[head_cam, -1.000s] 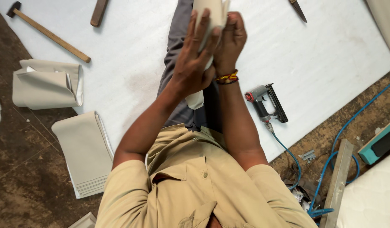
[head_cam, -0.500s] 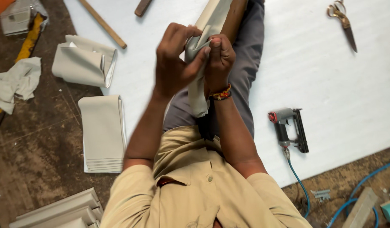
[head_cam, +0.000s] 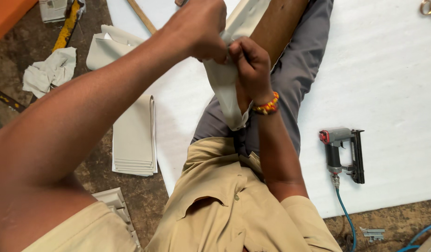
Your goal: The person sits on the workshop floor and upholsters a wooden seat panel, pulling beige fabric over the edges and stapling it to the underside with a pneumatic nail gun. They fold and tuck the fabric corners by hand, reposition the panel, and press the covered panel flat at the end.
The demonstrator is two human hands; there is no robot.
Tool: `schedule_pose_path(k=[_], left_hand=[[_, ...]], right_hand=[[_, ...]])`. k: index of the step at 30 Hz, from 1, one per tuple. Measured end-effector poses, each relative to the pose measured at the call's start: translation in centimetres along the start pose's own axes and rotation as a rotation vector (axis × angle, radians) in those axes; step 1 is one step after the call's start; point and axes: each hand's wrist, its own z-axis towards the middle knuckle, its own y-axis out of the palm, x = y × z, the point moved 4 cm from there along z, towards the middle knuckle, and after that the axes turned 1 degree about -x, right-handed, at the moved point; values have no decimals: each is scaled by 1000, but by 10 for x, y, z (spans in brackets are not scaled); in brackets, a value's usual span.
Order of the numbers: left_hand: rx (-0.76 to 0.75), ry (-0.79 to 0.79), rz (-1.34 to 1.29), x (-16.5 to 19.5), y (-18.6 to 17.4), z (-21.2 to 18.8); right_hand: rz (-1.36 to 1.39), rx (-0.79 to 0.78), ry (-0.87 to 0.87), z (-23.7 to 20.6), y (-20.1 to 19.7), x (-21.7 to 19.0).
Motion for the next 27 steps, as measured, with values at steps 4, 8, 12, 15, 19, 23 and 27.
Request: schedule_pose_path(k=[4, 8, 12, 15, 19, 23, 27], left_hand=[[12, 2, -85, -7, 11, 0], [18, 49, -181, -15, 31, -2], [76, 79, -235, -25, 44, -2], [31, -8, -293, -35, 54, -5], [-22, -60, -357, -41, 66, -12], [9, 7, -307, -40, 73, -10], [25, 71, -288, -38, 77, -4]], right_hand=[[10, 222, 217, -86, -78, 8], [-985, 680, 313, -227, -215, -9], [-1379, 607, 865, -374, -267, 16], [-1531, 388, 954, -418, -264, 49], [-1692, 366, 923, -426, -256, 66], [-1676, 192, 879, -409, -270, 67], [-1415, 315, 943, -375, -280, 22]])
